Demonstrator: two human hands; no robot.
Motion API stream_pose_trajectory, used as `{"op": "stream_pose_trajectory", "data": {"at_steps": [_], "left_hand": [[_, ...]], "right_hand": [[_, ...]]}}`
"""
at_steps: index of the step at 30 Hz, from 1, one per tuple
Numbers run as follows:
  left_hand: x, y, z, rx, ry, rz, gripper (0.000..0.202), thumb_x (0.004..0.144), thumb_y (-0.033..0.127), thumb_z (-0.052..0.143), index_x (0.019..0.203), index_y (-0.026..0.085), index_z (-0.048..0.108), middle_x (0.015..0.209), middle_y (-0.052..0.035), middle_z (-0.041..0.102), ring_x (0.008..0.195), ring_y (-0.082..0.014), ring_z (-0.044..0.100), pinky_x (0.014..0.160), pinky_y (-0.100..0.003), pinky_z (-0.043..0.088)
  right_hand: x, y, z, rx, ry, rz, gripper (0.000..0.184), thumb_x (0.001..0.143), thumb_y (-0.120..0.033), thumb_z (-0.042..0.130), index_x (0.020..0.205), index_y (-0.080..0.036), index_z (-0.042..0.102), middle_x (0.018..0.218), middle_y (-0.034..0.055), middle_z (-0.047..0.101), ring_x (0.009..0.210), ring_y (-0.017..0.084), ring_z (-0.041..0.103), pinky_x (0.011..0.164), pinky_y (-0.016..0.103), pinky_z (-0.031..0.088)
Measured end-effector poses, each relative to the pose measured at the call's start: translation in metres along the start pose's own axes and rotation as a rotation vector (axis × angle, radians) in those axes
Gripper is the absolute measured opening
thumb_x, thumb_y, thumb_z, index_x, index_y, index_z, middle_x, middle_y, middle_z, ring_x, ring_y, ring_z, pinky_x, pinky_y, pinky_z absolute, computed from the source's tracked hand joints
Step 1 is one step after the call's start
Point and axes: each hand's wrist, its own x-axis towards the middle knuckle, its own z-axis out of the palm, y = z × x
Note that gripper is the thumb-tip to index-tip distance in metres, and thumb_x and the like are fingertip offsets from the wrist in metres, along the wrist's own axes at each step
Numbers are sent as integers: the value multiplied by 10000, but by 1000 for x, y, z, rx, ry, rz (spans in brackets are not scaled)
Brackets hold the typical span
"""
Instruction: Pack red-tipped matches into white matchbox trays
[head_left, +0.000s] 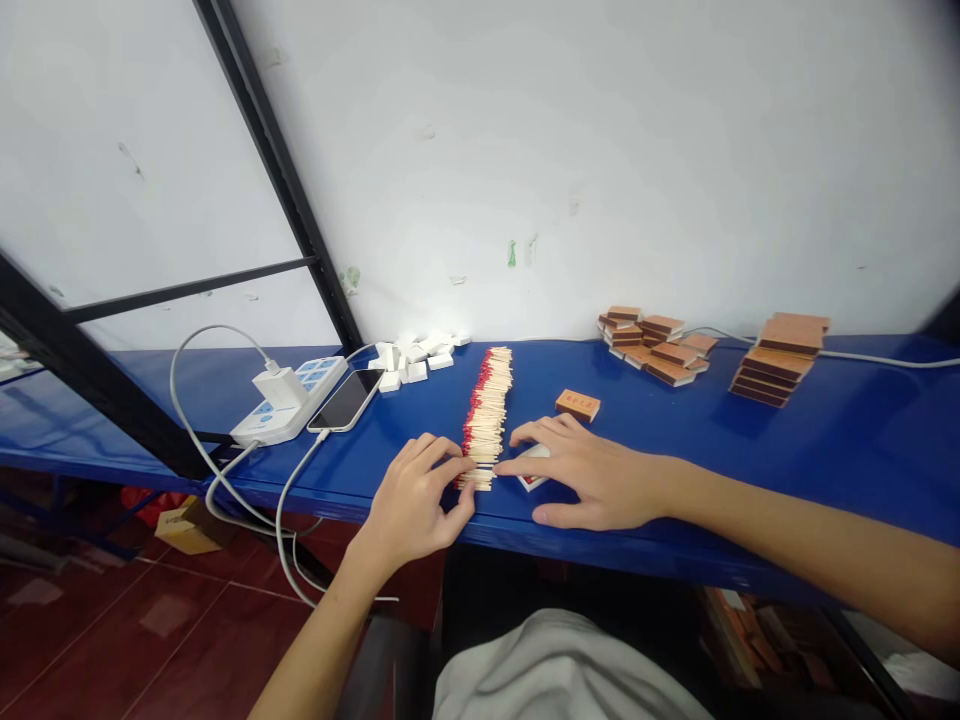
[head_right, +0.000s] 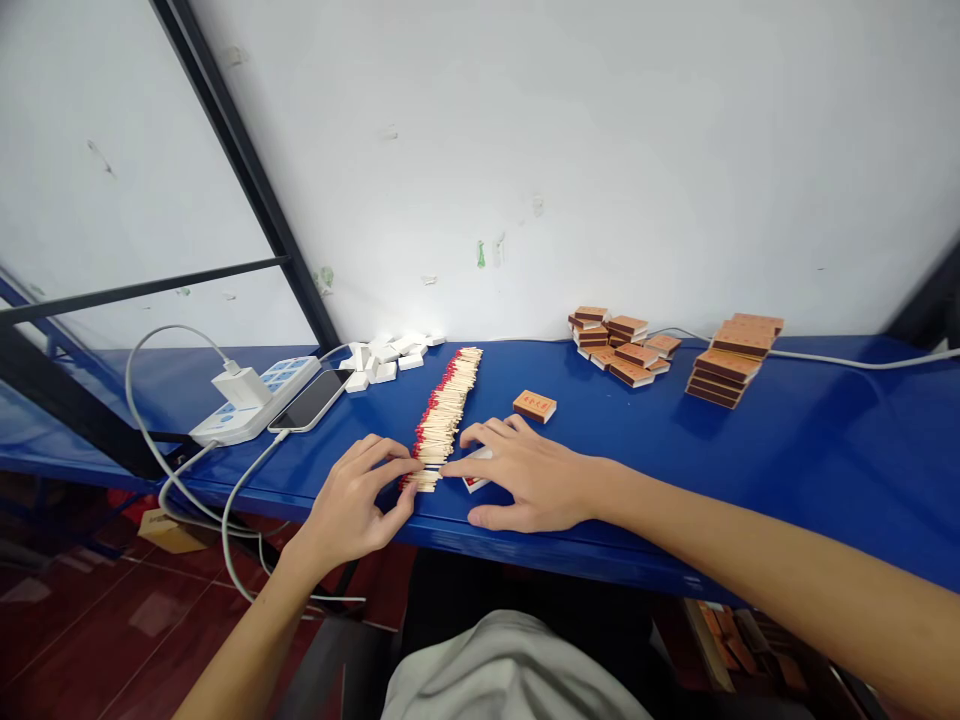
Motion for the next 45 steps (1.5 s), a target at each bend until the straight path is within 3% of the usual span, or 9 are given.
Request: {"op": "stream_pose_trajectory", "data": {"at_steps": [4, 7, 12, 19, 25, 29, 38, 45], "left_hand": [[3, 1, -3, -49, -27, -24, 180, 921, 222, 551, 966, 189, 722, 954, -67, 666, 857, -207, 563, 794, -375, 476], [4, 1, -4, -85, -49, -50, 182, 922, 226, 556, 981, 187, 724, 959, -64, 663, 868, -207, 566, 794, -367, 478], [4, 0, -4, -108, -65, -59, 184, 921, 213, 554, 984, 188, 725, 972, -59, 667, 875, -205, 563, 812, -370, 468], [3, -1, -3, -119, -78, -54, 201, 915, 201, 549, 1025, 189, 717, 990, -57, 671, 891, -209, 552, 835, -378, 467], [4, 0, -6, -110, -109, -65, 251, 912, 216, 533, 1077, 184, 720, 1012, -67, 664, 890, -216, 556, 829, -392, 480], [4, 0, -7, -101, -126, -67, 273, 889, 197, 540, 1092, 183, 722, 1024, -68, 652, 903, -221, 557, 839, -397, 485], [6, -3, -7, -154, -144, -77, 214, 935, 229, 549, 1038, 213, 736, 1015, -59, 654, 918, -212, 573, 833, -376, 483], [6, -4, -8, -206, -147, -77, 197, 967, 254, 555, 1045, 231, 734, 1067, -59, 669, 969, -215, 575, 872, -378, 486]], "right_hand": [[-1, 1, -1, -9, 2, 8, 569, 960, -362, 538, 1517, -311, 433, 1335, 150, 514, 1074, 302, 533, 952, 530, 394], [-2, 2, -2, 10, 7, 14, 544, 936, -270, 536, 1477, -244, 480, 1324, 158, 516, 1051, 285, 541, 946, 503, 415], [-2, 0, -2, -7, -12, -13, 444, 936, -278, 549, 1378, -253, 579, 1300, 147, 529, 1052, 288, 548, 952, 510, 411], [0, 1, 1, -52, -4, -25, 493, 945, -316, 547, 1437, -294, 533, 1271, 143, 529, 1023, 290, 538, 916, 515, 416], [-4, 4, 1, -18, 36, -21, 574, 916, -205, 522, 1485, -252, 463, 1276, 138, 543, 1036, 278, 545, 934, 498, 434], [-6, 7, 2, 21, 65, 7, 595, 859, -128, 519, 1446, -219, 490, 1252, 129, 557, 1035, 269, 565, 930, 472, 466], [-4, 8, 0, 78, 129, 3, 521, 861, -157, 571, 1379, -199, 539, 1170, 99, 628, 1020, 238, 604, 934, 406, 494], [-6, 9, -1, 117, 131, -1, 513, 896, -281, 611, 1399, -211, 540, 1151, 96, 650, 991, 235, 627, 895, 396, 514]]}}
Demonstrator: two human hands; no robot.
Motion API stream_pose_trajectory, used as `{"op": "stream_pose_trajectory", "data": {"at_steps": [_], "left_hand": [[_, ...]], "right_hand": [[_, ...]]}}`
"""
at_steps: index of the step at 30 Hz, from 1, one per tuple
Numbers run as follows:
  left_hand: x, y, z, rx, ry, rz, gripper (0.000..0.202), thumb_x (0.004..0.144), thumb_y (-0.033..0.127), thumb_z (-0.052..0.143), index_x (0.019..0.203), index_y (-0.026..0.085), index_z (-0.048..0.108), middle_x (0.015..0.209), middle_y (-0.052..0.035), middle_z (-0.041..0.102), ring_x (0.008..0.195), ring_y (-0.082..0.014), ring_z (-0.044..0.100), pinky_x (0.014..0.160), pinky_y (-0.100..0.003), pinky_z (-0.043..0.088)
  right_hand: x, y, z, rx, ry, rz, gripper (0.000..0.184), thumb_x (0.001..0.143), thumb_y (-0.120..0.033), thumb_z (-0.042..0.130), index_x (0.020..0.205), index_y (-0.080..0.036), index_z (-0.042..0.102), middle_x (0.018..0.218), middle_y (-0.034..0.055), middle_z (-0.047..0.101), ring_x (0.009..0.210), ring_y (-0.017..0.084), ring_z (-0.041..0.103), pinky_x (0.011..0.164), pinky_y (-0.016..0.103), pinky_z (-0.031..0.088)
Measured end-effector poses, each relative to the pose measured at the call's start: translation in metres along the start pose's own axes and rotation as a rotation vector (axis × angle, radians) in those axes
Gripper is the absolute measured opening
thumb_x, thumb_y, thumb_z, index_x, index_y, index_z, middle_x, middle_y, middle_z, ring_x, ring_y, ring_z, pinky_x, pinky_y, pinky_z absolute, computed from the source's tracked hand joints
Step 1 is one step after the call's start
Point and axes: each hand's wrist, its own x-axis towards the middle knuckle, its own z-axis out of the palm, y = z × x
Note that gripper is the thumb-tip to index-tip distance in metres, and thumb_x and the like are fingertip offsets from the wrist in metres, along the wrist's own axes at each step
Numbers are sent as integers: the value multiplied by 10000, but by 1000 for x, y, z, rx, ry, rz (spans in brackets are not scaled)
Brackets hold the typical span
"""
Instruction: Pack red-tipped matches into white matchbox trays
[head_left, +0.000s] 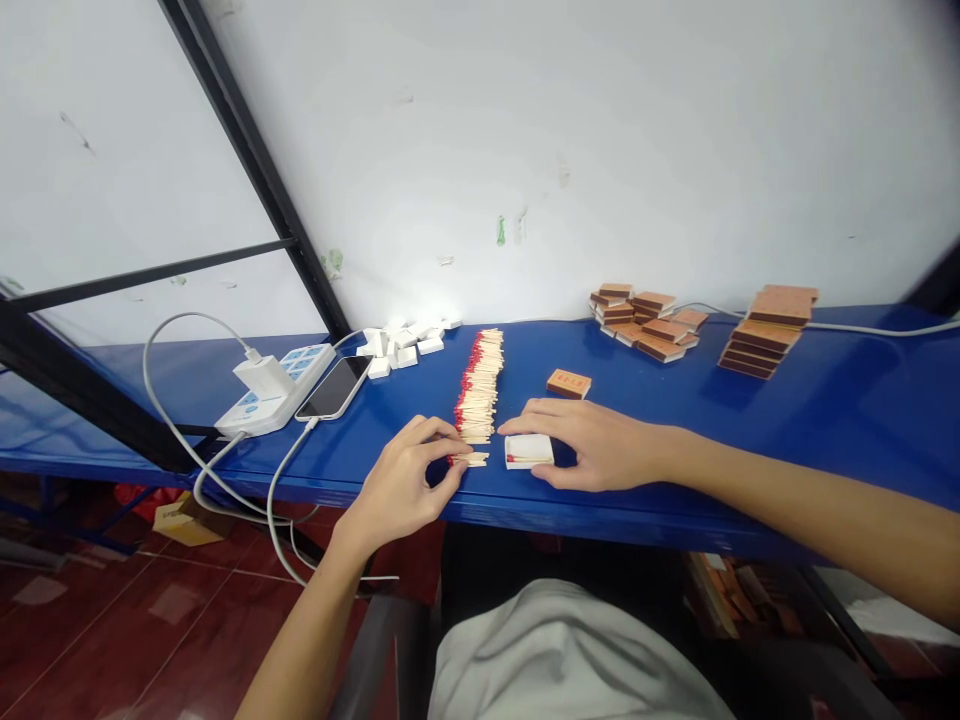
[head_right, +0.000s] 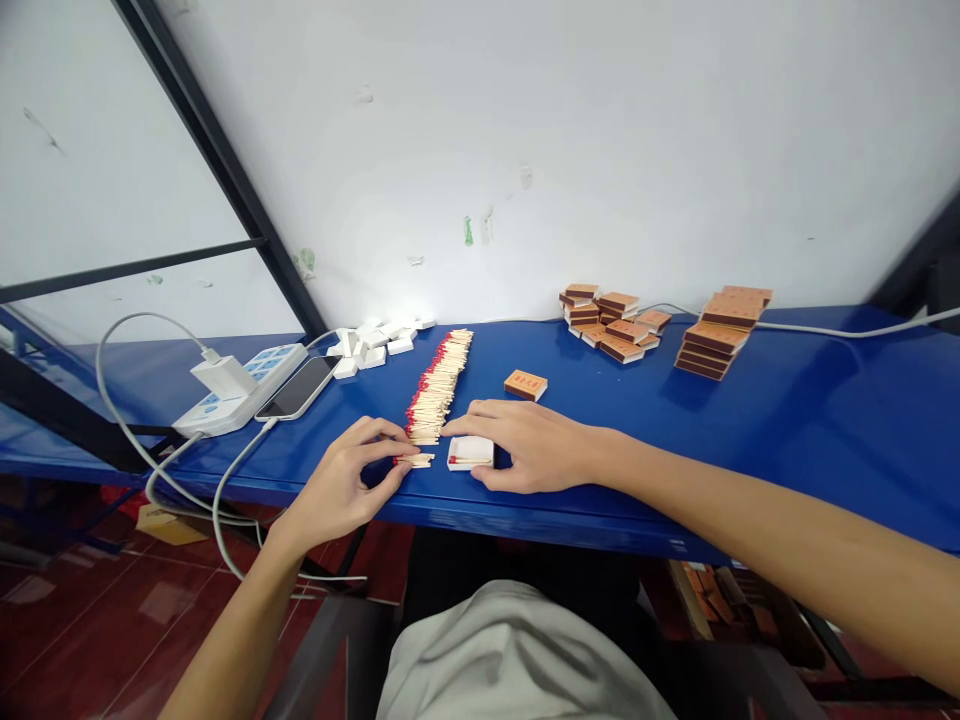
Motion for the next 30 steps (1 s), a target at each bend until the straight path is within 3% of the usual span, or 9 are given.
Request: {"op": "stream_pose_trajectory", "data": {"at_steps": [12, 21, 30], "left_hand": [[2, -3, -6, -80, -111, -10, 211, 1002, 347, 560, 1090, 261, 732, 1061, -37, 682, 991, -194, 606, 902, -352, 493], [11, 14, -13, 74, -195, -25, 218, 1022, 284, 509, 1065, 234, 717, 1004, -44, 686, 939, -207, 609, 829, -349, 472], [9, 22, -12, 194, -167, -36, 242, 1028, 291, 491, 961, 223, 713, 925, -29, 687, 864, -206, 585, 801, -373, 392]], "right_hand": [[0, -1, -2, -13, -9, -12, 538, 895, -351, 648, 1400, -196, 547, 1138, 102, 653, 995, 239, 621, 897, 391, 497], [-1, 1, -1, -42, 5, 1, 530, 884, -354, 644, 1378, -179, 565, 1093, 103, 682, 966, 252, 630, 889, 410, 500], [-1, 0, -2, -41, 11, -24, 487, 876, -318, 639, 1341, -181, 589, 1130, 105, 706, 989, 249, 641, 902, 398, 500]]}}
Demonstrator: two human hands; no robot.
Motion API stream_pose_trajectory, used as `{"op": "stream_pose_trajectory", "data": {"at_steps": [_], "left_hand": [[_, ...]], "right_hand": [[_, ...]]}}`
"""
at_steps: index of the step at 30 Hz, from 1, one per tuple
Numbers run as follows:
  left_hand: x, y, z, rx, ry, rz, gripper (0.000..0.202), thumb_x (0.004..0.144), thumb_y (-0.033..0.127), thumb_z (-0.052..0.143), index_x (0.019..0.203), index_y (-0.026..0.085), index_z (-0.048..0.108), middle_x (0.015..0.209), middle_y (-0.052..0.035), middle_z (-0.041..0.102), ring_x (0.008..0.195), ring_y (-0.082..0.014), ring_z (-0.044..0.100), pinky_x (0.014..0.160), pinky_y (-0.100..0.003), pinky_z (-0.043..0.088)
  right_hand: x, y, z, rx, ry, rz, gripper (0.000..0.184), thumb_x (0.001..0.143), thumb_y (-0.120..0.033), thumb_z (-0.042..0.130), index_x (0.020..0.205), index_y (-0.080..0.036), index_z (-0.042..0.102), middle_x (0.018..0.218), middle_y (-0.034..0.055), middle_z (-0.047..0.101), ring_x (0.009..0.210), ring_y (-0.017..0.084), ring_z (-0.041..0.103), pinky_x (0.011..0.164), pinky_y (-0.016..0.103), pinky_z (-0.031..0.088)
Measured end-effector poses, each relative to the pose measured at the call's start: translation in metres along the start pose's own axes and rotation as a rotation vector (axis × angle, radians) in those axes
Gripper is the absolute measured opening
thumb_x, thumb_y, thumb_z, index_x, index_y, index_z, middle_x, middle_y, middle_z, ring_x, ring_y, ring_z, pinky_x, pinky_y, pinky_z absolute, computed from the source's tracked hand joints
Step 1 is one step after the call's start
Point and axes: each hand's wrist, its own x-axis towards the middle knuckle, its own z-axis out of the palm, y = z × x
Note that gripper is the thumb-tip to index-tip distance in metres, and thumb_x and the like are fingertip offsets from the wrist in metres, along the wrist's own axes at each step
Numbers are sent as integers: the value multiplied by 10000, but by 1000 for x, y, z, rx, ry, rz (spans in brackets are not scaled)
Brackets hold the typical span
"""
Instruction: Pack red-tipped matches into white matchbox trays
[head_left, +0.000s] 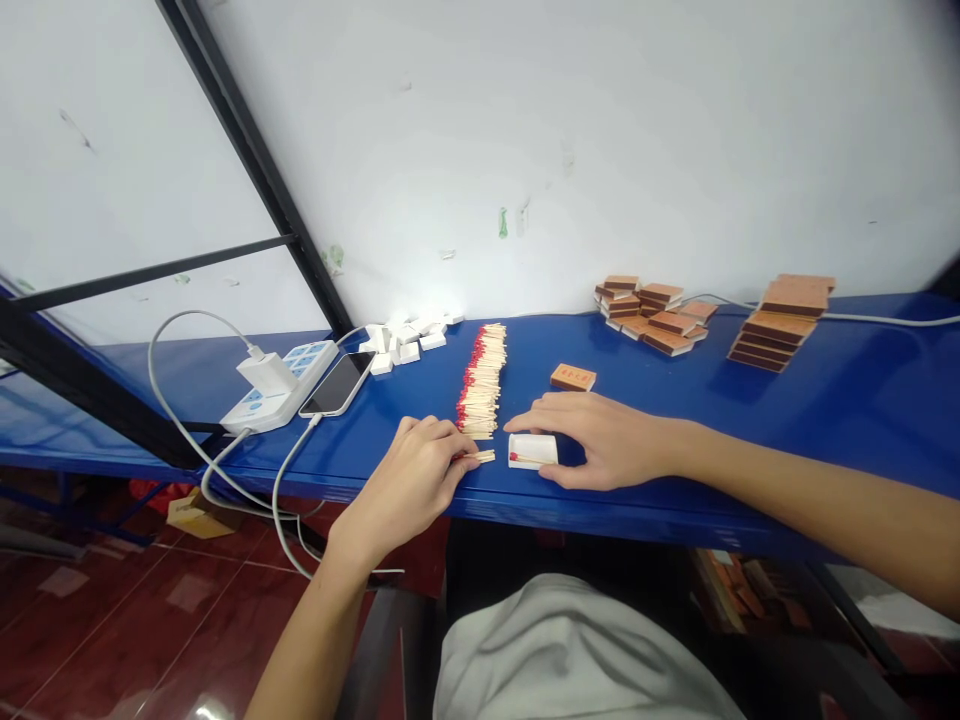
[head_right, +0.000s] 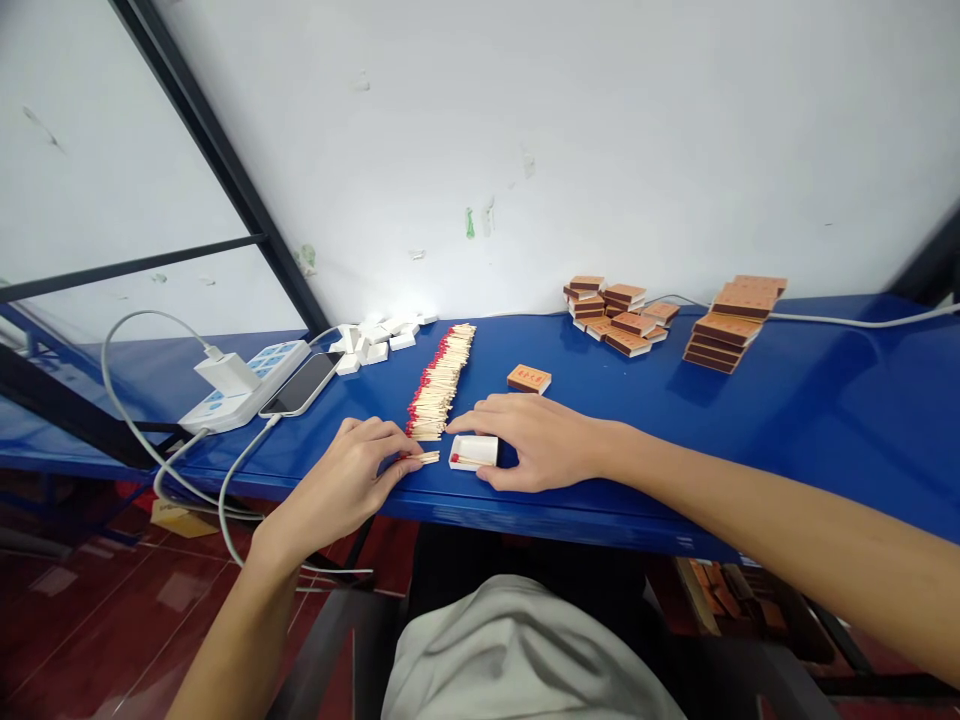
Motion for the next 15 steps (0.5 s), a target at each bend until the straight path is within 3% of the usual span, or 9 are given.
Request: {"op": "stream_pose_trajectory", "data": {"at_steps": [6, 15], "left_hand": [[-1, -1, 2, -99, -15, -53, 216, 1024, 267, 491, 977, 226, 698, 1000, -25, 662, 859, -181, 644, 783, -310, 480], [-2, -3, 7, -142, 22, -37, 223, 1027, 261, 478, 1024, 231, 699, 1007, -34, 670, 908, -189, 645, 818, -318, 510]], "right_hand": [[0, 1, 0, -9, -2, -7, 501, 881, -330, 636, 1349, -160, 584, 1127, 118, 701, 985, 250, 643, 902, 395, 496], [0, 0, 0, -3, 9, -16, 488, 875, -317, 634, 1338, -168, 592, 1126, 115, 705, 973, 247, 644, 896, 396, 501]]}}
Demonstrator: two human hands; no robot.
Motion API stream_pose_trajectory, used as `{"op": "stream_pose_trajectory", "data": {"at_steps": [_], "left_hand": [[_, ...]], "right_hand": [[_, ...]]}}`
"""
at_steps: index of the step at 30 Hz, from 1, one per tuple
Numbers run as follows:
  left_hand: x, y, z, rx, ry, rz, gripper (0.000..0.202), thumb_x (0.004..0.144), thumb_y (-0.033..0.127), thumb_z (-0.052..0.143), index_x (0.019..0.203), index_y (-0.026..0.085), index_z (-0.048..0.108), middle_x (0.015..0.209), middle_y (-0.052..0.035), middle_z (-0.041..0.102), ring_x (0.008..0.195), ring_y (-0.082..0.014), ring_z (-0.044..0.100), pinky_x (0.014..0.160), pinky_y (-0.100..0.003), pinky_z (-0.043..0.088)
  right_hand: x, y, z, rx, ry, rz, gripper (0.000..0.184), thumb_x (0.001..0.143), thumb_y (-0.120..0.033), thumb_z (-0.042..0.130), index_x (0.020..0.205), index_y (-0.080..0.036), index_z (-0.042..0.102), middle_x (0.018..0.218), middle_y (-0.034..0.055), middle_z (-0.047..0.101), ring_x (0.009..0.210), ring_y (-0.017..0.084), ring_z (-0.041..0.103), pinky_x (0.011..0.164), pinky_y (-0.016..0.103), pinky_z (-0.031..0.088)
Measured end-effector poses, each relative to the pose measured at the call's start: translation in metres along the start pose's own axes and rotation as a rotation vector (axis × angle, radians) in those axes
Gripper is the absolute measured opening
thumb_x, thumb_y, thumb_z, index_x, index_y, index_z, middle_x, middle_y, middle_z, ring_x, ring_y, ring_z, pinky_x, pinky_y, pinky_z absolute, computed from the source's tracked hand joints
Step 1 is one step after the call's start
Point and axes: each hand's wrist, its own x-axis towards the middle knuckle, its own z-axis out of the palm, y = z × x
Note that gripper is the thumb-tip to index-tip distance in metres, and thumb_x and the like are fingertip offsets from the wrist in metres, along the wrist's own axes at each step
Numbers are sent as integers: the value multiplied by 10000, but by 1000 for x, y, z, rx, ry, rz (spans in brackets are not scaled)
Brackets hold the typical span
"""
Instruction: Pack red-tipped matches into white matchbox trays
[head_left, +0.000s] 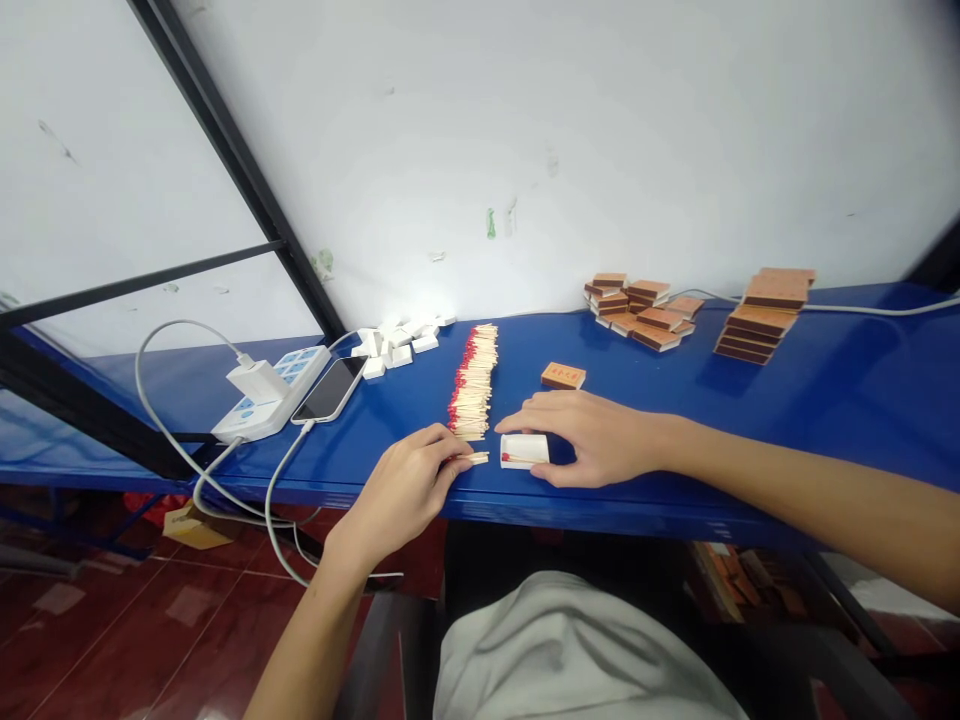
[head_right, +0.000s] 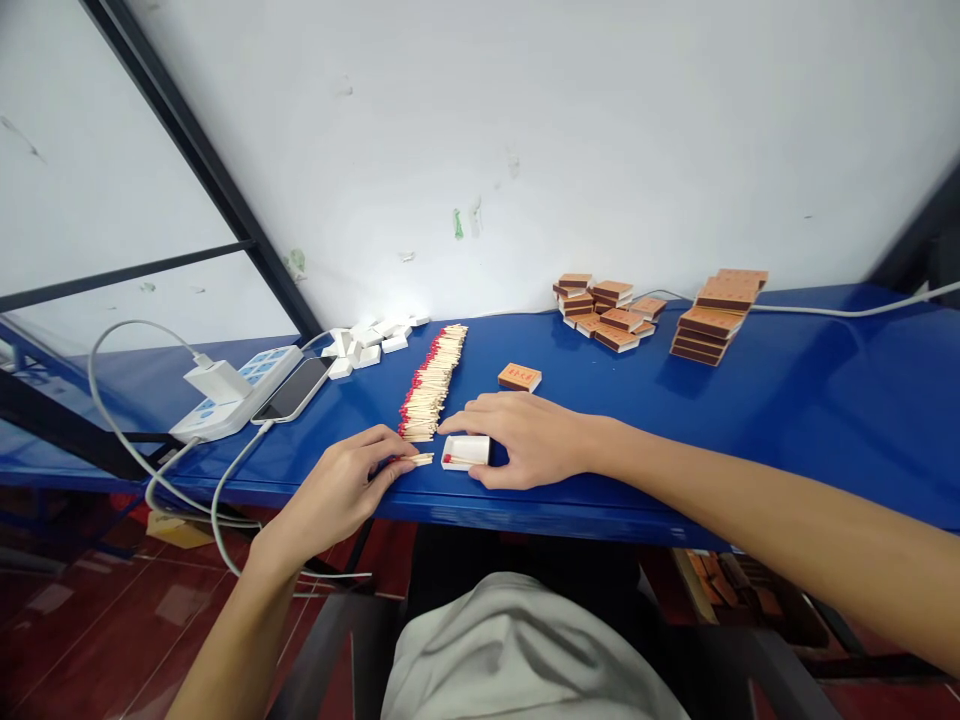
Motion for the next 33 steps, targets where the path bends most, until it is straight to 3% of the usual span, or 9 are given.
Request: {"op": "stream_pose_trajectory", "data": {"at_steps": [4, 16, 21, 33], "left_hand": [[0, -2, 2, -20, -10, -18, 231, 1029, 269, 481, 1091, 246, 702, 1019, -32, 664, 926, -193, 634, 836, -330, 498], [-2, 4, 4, 22, 5, 4, 187, 1035, 238, 459, 1005, 219, 642, 1013, -40, 661, 944, -219, 556, 840, -366, 455], [-2, 4, 8, 3, 15, -12, 208, 1040, 252, 464, 1090, 237, 665, 1053, -29, 663, 959, -212, 559, 866, -372, 452], [-7, 14, 17, 202, 45, 30, 181, 1038, 160, 404, 1022, 178, 583, 1020, -59, 592, 923, -230, 537, 823, -382, 471]], "right_hand": [[0, 0, 0, -10, -3, -2, 486, 880, -314, 629, 1341, -168, 591, 1130, 114, 703, 976, 246, 642, 901, 394, 499], [0, 0, 0, -6, -13, 3, 489, 884, -319, 628, 1341, -150, 590, 1125, 118, 700, 985, 246, 637, 911, 394, 494], [0, 0, 0, -2, -12, 2, 488, 885, -320, 627, 1338, -144, 591, 1130, 119, 698, 988, 245, 637, 915, 395, 490], [1, 0, 0, 2, -21, 7, 477, 891, -326, 616, 1331, -144, 596, 1100, 112, 695, 969, 243, 631, 893, 389, 491]]}}
